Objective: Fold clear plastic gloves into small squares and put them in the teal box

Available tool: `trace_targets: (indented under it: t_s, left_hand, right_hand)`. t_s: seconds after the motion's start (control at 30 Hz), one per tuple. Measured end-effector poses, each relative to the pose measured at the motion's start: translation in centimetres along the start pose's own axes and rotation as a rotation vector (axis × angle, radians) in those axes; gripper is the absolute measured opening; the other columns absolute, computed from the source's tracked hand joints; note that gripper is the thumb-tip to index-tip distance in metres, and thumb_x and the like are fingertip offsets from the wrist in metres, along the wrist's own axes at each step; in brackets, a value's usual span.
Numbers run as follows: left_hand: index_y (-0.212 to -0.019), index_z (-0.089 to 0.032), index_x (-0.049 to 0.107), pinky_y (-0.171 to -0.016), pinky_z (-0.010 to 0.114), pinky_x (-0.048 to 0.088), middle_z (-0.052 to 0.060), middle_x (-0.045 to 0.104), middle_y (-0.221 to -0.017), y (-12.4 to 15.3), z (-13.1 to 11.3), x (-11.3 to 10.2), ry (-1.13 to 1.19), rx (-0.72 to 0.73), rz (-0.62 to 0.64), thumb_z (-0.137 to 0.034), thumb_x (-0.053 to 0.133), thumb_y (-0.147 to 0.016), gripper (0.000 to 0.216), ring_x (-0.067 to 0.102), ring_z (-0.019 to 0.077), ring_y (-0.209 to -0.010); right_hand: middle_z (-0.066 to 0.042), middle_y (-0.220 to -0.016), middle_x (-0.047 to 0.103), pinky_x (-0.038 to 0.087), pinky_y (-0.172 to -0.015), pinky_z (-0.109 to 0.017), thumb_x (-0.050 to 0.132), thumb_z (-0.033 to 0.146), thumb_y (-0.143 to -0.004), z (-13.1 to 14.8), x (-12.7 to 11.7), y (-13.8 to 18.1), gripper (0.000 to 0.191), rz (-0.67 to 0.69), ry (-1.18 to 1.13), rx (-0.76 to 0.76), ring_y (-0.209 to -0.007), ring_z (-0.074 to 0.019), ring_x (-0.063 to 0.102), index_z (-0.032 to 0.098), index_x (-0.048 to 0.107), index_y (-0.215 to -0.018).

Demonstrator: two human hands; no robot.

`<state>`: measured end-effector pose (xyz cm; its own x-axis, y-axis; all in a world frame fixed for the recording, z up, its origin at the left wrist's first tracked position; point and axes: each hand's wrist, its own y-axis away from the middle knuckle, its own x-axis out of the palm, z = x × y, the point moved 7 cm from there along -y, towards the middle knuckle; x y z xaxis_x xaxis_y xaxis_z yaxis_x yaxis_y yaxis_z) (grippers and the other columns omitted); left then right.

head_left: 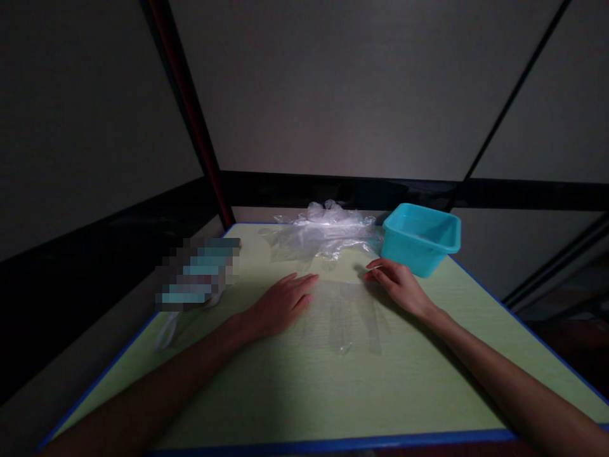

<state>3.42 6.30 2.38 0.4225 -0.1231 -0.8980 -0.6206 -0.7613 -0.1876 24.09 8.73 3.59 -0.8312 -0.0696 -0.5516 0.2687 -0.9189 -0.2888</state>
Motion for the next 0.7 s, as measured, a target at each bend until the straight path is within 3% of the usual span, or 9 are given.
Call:
trace_targets:
  t_s: [0.13,0.27,0.37,0.5,0.7]
  left_hand:
    - [-0.127,-0.016,0.038,-0.105,0.037,0.013,0.007,0.04,-0.132,0.6,0.3,-0.3,-0.039,-0.024,-0.008,-0.032,0.034,-0.087,0.043,0.037,0.0186,-0.12]
    - [-0.127,-0.014,0.037,-0.105,0.036,0.013,0.009,0.039,-0.132,1.0,0.5,-0.9,-0.103,-0.052,-0.039,-0.034,0.033,-0.087,0.045,0.035,0.0188,-0.121]
    - [-0.13,-0.011,0.033,-0.105,0.035,0.014,0.01,0.032,-0.137,1.1,0.0,-0.9,-0.105,-0.027,-0.035,-0.035,0.033,-0.087,0.048,0.028,0.0188,-0.126]
    - [-0.133,-0.015,0.027,-0.105,0.035,0.013,0.008,0.022,-0.141,1.1,-0.7,0.1,-0.045,0.016,0.047,-0.038,0.035,-0.087,0.053,0.02,0.0195,-0.129]
    - [-0.135,-0.016,0.022,-0.105,0.036,0.008,0.009,0.018,-0.142,1.5,-0.4,0.9,-0.037,0.031,0.114,-0.041,0.034,-0.088,0.055,0.015,0.0205,-0.13]
  right_hand:
    - [-0.007,-0.087,0.066,0.045,-0.072,-0.033,0.04,0.033,-0.085,0.7,-0.4,0.2,0.023,-0.041,0.06,-0.028,-0.082,-0.0214,0.061,0.017,0.055,-0.091]
    - [-0.008,-0.108,0.06,0.04,-0.086,-0.037,0.036,0.035,-0.087,2.2,0.8,0.5,0.032,0.063,0.23,-0.124,-0.1,-0.0238,0.055,0.018,0.056,-0.106]
    - [-0.009,-0.127,0.046,0.031,-0.098,-0.041,0.034,0.039,-0.088,2.8,2.7,0.9,0.043,0.242,0.297,-0.2,-0.116,-0.0235,0.042,0.017,0.043,-0.124]
    - [-0.01,-0.138,0.027,0.014,-0.104,-0.046,0.031,0.045,-0.088,2.5,4.7,1.6,0.055,0.454,0.435,-0.27,-0.127,-0.0234,0.023,0.016,0.027,-0.134]
    - [-0.01,-0.141,0.016,0.011,-0.105,-0.046,0.031,0.049,-0.087,1.7,5.0,1.9,0.062,0.509,0.539,-0.321,-0.129,-0.0235,0.016,0.017,0.015,-0.137]
